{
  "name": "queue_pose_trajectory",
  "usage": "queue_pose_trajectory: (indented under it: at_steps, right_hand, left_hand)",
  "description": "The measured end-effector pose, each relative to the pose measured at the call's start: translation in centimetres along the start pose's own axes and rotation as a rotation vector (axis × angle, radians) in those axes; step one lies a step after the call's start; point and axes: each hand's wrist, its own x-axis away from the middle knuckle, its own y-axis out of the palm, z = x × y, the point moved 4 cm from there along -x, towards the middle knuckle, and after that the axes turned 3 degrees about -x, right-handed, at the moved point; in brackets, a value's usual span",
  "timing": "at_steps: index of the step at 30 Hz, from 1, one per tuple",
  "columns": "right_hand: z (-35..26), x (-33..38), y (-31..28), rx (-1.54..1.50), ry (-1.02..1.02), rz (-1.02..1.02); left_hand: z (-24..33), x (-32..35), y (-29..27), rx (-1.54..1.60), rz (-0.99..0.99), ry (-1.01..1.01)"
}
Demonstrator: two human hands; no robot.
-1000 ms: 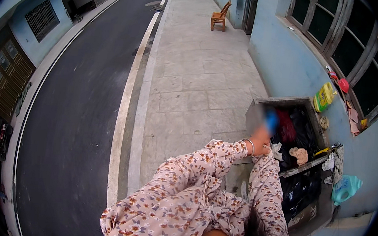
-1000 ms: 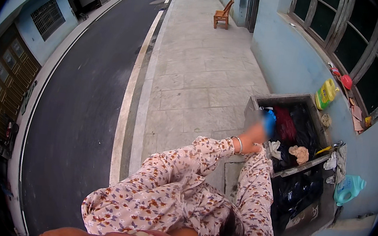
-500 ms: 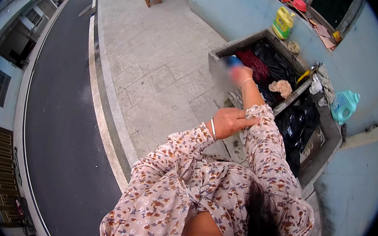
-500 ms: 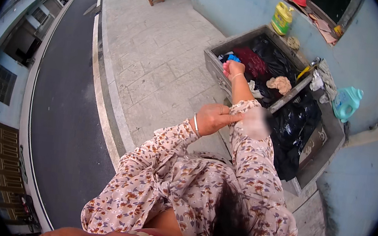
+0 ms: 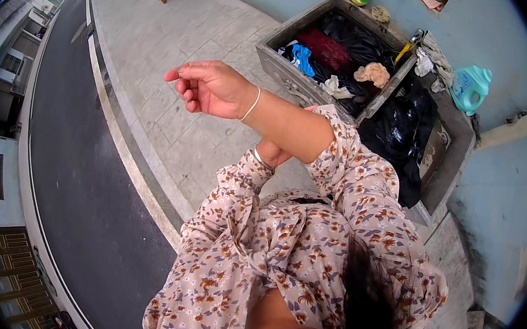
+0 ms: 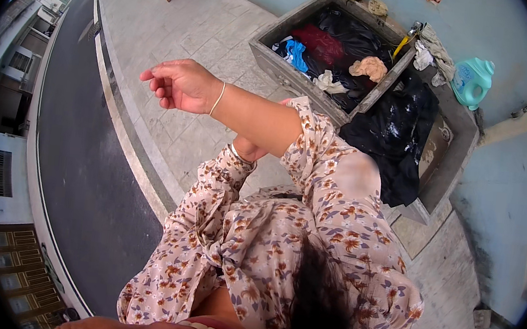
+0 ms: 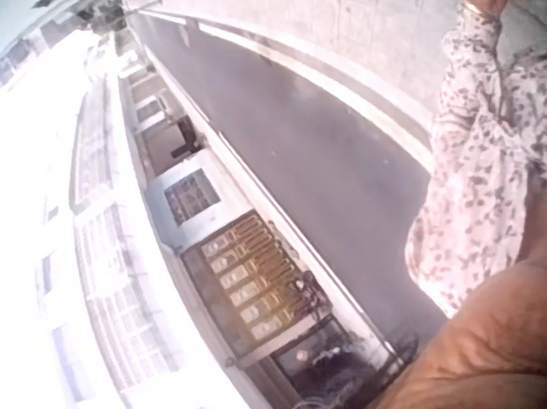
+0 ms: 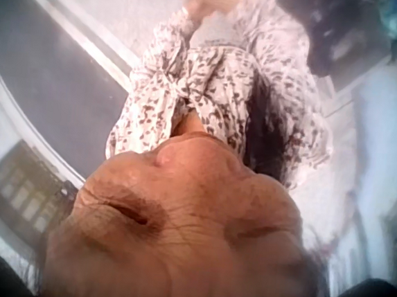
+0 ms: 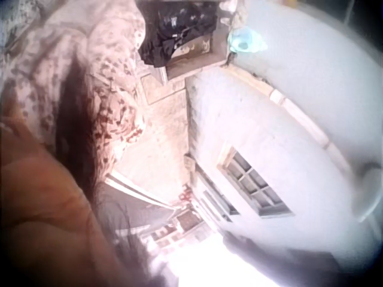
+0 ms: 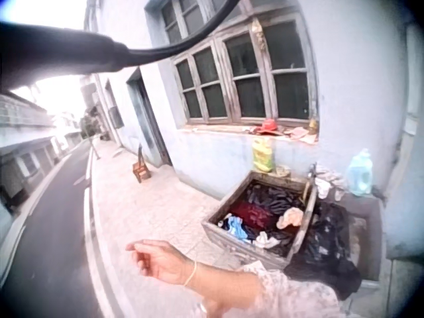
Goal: The person pours detergent from a bottle onto black trousers in a concrete sink and rubs the fabric to wash it.
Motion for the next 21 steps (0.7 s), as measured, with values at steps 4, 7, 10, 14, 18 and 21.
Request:
queue_pose_trajectory:
  at_steps: [4,7,10,14,18,21]
  right_hand:
    - [3.6,1.4,4.9,0.157,0.121,-0.119]
    - [5.4,2.1,5.8,0.089,0.19,-0.144]
    - [7.3,2.5,6.2,0.058,0.244,-0.161]
    - [8.7,3.3,5.8,0.146,0.273,-0.131]
    - [9.1,4.2,5.7,0.173,0.296,-0.104]
    - [7.9,4.4,4.7,0.25,0.222,-0.083]
  left_hand:
    - [-2.1,-0.9,-4.7,0.113,-0.111,-0.364]
    - [1.3,-0.7,2.5,0.179,-0.077,-0.469]
    - [0.4,-1.6,2.5,0.195,-0.181,-0.197]
    - [0.8,-3.8,2.1,0.11,-0.336,-0.017]
    - [-1.2,-5.6,2.0,-0.098,-0.288,-0.474]
    - [-7.6,-7.0,-0.5,-0.061,-0.565,-0.693]
